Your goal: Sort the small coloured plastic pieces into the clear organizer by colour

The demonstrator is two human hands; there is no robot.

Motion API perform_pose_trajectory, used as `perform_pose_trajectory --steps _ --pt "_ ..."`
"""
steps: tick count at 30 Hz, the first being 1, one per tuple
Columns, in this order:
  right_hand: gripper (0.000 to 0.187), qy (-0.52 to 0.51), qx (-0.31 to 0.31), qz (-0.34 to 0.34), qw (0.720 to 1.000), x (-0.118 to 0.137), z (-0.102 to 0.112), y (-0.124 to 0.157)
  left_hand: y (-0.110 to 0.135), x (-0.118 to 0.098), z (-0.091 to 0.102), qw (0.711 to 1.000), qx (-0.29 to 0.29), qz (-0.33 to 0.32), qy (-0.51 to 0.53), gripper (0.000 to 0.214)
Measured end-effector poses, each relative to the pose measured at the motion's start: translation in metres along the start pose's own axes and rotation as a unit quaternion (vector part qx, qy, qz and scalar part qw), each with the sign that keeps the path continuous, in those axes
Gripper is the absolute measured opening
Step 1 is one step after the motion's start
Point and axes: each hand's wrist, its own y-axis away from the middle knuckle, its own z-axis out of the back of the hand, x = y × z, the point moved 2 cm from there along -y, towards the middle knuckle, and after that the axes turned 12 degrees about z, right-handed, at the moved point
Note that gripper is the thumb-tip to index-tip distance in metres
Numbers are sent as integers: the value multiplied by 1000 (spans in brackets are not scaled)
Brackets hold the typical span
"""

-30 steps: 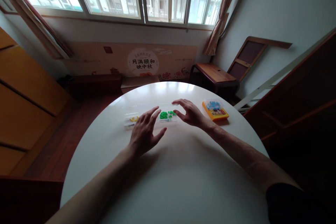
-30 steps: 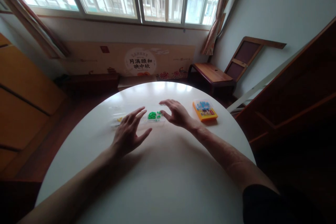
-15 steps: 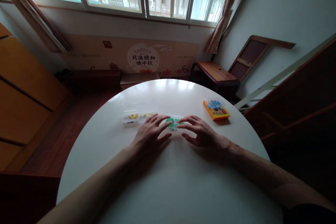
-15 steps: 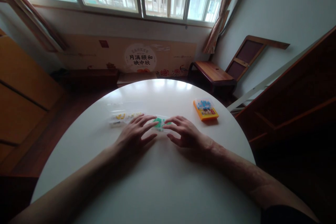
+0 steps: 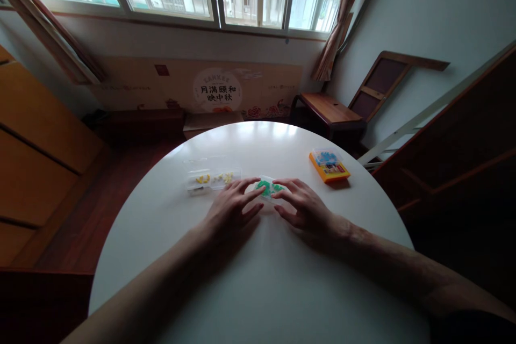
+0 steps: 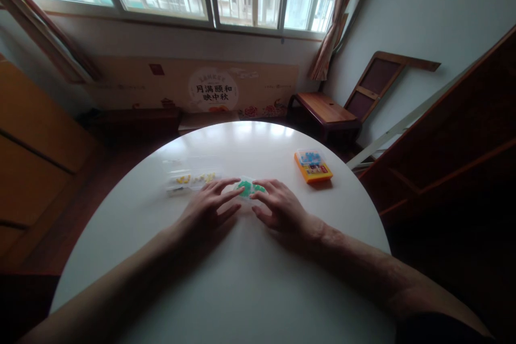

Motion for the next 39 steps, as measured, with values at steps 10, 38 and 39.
perform_pose_trajectory --steps 10,38,39 --pt "38 31 16 -48 998 -3 25 15 1 -4 -5 997 60 -42 4 46" --pt "37 17 -34 -95 995 -131 129 120 0 3 -9 995 92 -30 18 47" --pt "36 20 -35 -96 995 -130 128 119 0 2 -8 995 94 -28 18 47"
